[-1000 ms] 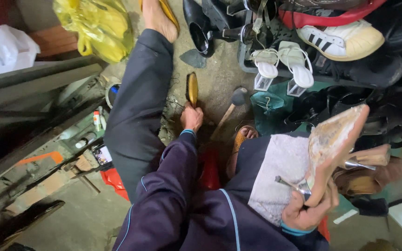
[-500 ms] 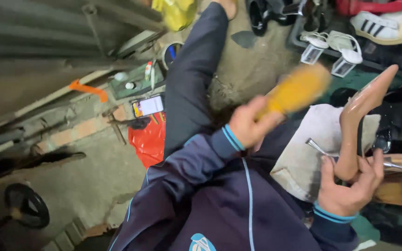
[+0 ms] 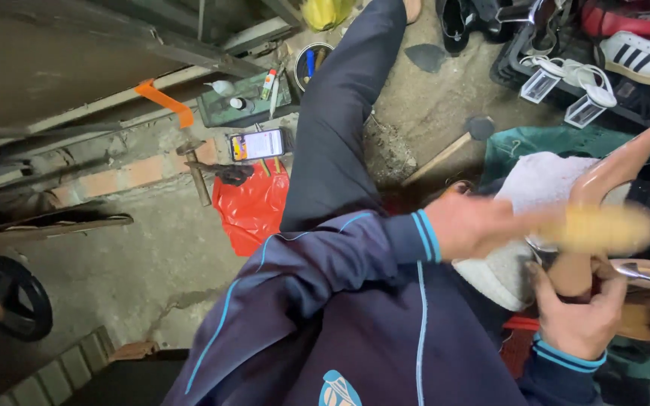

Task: The person uses a hammer to tap the heel of a beige high-heeled shoe held in their left hand. They then use a brush to clean the shoe's surface. The task is performed while sitting on the floor.

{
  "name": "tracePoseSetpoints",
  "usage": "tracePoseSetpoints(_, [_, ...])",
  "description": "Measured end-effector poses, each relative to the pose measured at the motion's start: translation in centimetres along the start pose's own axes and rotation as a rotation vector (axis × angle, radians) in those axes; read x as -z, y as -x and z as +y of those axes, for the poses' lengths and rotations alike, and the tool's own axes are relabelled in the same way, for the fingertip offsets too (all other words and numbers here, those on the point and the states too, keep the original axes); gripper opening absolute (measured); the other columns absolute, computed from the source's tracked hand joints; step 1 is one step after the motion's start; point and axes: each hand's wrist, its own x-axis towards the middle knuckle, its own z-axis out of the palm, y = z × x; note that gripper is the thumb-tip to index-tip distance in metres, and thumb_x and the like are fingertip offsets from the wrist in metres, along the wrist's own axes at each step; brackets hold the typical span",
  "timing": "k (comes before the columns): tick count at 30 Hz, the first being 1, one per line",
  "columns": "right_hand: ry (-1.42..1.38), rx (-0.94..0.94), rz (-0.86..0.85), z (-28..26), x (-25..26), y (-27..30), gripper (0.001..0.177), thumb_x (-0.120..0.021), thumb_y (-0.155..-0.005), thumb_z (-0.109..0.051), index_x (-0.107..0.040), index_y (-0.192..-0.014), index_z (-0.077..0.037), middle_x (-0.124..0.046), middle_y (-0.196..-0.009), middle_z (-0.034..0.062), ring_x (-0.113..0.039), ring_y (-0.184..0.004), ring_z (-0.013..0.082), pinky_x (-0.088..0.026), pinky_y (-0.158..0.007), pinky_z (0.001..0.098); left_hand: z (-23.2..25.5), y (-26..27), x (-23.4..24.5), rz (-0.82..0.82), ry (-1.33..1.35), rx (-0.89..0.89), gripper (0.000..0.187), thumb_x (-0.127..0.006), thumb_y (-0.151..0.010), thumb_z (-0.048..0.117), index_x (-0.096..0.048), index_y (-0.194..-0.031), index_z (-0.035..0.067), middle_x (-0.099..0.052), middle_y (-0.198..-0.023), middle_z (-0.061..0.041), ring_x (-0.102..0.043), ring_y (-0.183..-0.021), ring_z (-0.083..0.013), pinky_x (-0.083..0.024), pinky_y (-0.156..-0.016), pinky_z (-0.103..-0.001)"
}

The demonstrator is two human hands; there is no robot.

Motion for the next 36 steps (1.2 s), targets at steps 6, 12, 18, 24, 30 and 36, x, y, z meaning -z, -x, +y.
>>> tracePoseSetpoints(6, [0.019,0.474,0.175,6.3,-1.3,0.6,0.07,-0.091,-0.09,-0.01,-0.056,-0.137,0.027,-0.061,-0.137,0.0437,-0.061,-0.127,0.0554,-0.049,-0.11,0.06,1.5,1.2,0.0,0.115,-0.088,-0.258,0.053,-0.047,-0.118,0.062,-0.022,-0.163,0.048,-0.048,-0.091,0.002,-0.048,-0.058,-0.0256,-0.043,-0.046,-0.044])
tracePoseSetpoints(12, [-0.096,0.033,0.088,4.2,-1.3,0.2,0.067,-0.092,-0.087,-0.017,-0.06,-0.138,0.011,-0.066,-0.132,0.0273,-0.061,-0.119,0.0322,-0.048,-0.103,0.047,0.3,0.0,1.7,0.033,-0.072,-0.147,0.063,-0.065,-0.114,0.036,-0.025,-0.159,0.056,-0.048,-0.08,0.005,-0.049,-0.049,-0.0212,-0.034,-0.041,-0.05])
tracePoseSetpoints(18, [-0.041,-0.042,0.076,6.5,-1.8,1.0,0.058,-0.097,-0.075,-0.025,-0.067,-0.119,-0.002,-0.071,-0.122,0.0186,-0.067,-0.113,0.0389,-0.052,-0.099,0.0502,-2.7,-3.3,3.8,0.436,0.024,-0.001,0.052,-0.045,-0.112,0.055,-0.022,-0.158,0.059,-0.039,-0.083,0.015,-0.051,-0.061,-0.0147,-0.053,-0.059,-0.036])
tracePoseSetpoints(24, [-0.047,-0.185,0.03,1.8,-0.1,0.8,0.055,-0.092,-0.075,-0.031,-0.062,-0.111,-0.003,-0.071,-0.121,0.0193,-0.066,-0.114,0.0409,-0.05,-0.096,0.0549,-2.1,-2.9,3.3,0.321,-0.224,-0.182,0.028,-0.049,-0.096,0.052,-0.064,-0.119,0.048,-0.037,-0.073,0.009,-0.052,-0.056,-0.0238,-0.04,-0.042,-0.045])
tracePoseSetpoints(30, [0.021,-0.227,-0.002,0.4,0.5,0.2,0.065,-0.096,-0.066,-0.04,-0.064,-0.114,-0.009,-0.073,-0.117,0.0193,-0.066,-0.114,0.0412,-0.055,-0.094,0.0567,0.6,-2.2,8.2,0.243,0.083,-0.417,0.035,-0.053,-0.109,0.043,-0.057,-0.144,0.039,-0.045,-0.079,0.005,-0.063,-0.064,-0.0217,-0.057,-0.063,-0.035])
tracePoseSetpoints(36, [-0.024,-0.222,-0.013,1.1,1.4,0.9,0.054,-0.093,-0.072,-0.029,-0.062,-0.109,-0.005,-0.073,-0.119,0.0213,-0.066,-0.115,0.0443,-0.054,-0.096,0.0578,-1.6,-2.5,7.5,0.248,0.103,-0.237,0.026,-0.05,-0.104,0.041,-0.068,-0.122,0.039,-0.047,-0.075,0.007,-0.064,-0.068,-0.0208,-0.054,-0.056,-0.037])
